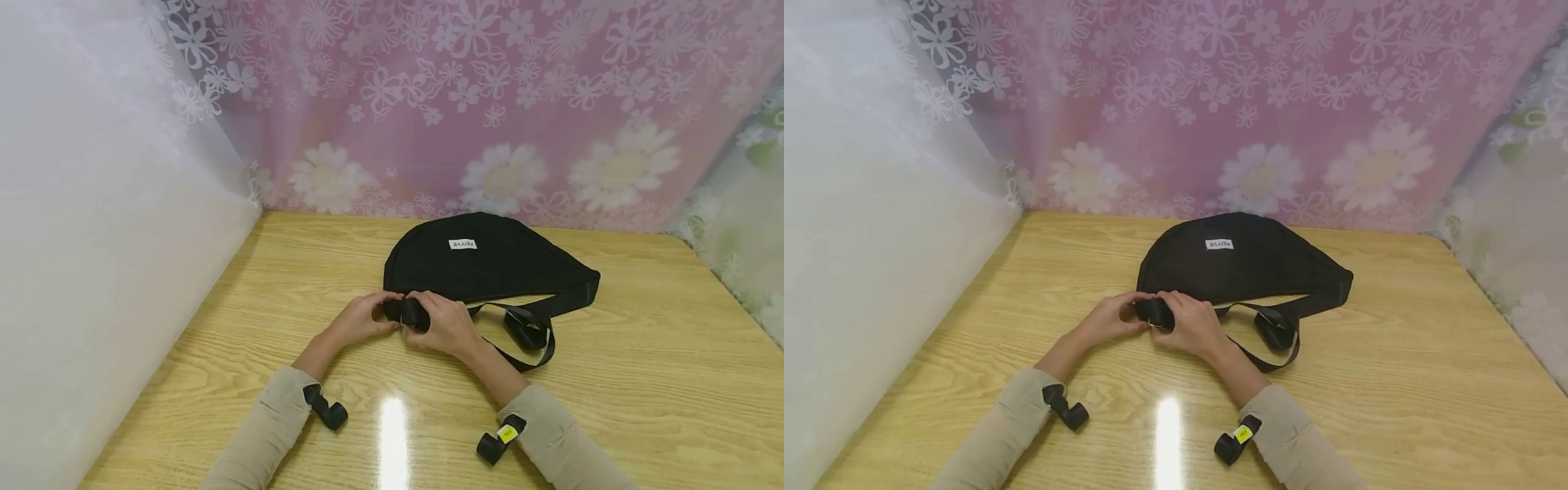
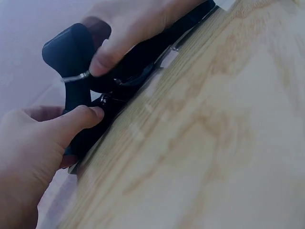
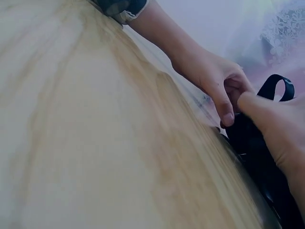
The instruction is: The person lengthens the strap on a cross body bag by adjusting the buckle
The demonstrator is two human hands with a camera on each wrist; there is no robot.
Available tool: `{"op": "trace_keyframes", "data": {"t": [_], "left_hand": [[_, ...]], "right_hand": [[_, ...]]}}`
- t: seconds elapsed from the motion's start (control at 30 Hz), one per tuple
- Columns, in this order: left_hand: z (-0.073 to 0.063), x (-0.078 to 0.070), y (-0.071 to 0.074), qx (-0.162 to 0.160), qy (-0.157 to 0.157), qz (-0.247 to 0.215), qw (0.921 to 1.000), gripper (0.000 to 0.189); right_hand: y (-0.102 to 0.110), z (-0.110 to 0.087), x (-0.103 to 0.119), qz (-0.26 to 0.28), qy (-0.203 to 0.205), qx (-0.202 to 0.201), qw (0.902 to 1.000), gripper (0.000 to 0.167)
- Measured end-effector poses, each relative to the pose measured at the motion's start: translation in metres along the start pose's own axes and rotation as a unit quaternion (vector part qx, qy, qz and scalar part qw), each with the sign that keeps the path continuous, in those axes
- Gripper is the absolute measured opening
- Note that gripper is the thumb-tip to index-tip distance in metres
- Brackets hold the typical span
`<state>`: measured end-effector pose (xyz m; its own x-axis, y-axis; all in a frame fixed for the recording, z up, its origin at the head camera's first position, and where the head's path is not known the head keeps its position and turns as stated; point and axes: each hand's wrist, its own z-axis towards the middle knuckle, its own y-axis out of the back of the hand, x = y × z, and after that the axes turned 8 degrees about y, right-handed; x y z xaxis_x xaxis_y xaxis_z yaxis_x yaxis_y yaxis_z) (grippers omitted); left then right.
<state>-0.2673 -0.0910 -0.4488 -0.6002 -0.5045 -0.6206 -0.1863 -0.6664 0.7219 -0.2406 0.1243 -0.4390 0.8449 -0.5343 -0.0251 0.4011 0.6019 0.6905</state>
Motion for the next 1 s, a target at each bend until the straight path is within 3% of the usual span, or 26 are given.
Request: {"op": "trace_keyframes", "data": {"t": [0.1, 0.2, 0.33, 0.43, 0.53, 0.73, 0.93, 1.0], "left_hand": [[0.002, 0.001, 0.000, -0.001, 0.009, -0.010, 0.9999, 0.049], [0.004, -0.001, 0.001, 0.018, 0.008, -0.088, 0.9960, 0.043], [0.009, -0.016, 0.009, 0.042, -0.008, -0.174, 0.9839, 0.025], [0.015, -0.014, 0.010, 0.052, -0.003, -0.188, 0.9808, 0.015], [0.020, 0.000, 0.004, 0.077, 0.009, -0.220, 0.9724, 0.011], [0.025, -0.001, 0.009, 0.114, 0.035, -0.266, 0.9566, 0.010], [0.028, -0.006, 0.009, 0.096, 0.000, -0.222, 0.9703, 0.008], [0.028, -0.008, 0.008, 0.088, 0.004, -0.211, 0.9734, 0.009]], "right_hand": [[0.003, -0.001, -0.002, 0.034, 0.005, -0.010, 0.9994, 0.052], [0.005, -0.001, -0.004, 0.066, 0.013, -0.008, 0.9977, 0.053], [0.008, -0.004, -0.006, 0.090, 0.026, -0.001, 0.9956, 0.054], [0.008, -0.006, -0.006, 0.092, 0.034, -0.001, 0.9952, 0.056], [0.008, -0.007, -0.006, 0.088, 0.038, -0.006, 0.9953, 0.057], [0.010, -0.009, -0.007, 0.089, 0.038, -0.024, 0.9950, 0.057], [0.012, -0.009, -0.009, 0.093, 0.040, -0.019, 0.9947, 0.055], [0.012, -0.009, -0.009, 0.093, 0.042, -0.019, 0.9946, 0.055]]}}
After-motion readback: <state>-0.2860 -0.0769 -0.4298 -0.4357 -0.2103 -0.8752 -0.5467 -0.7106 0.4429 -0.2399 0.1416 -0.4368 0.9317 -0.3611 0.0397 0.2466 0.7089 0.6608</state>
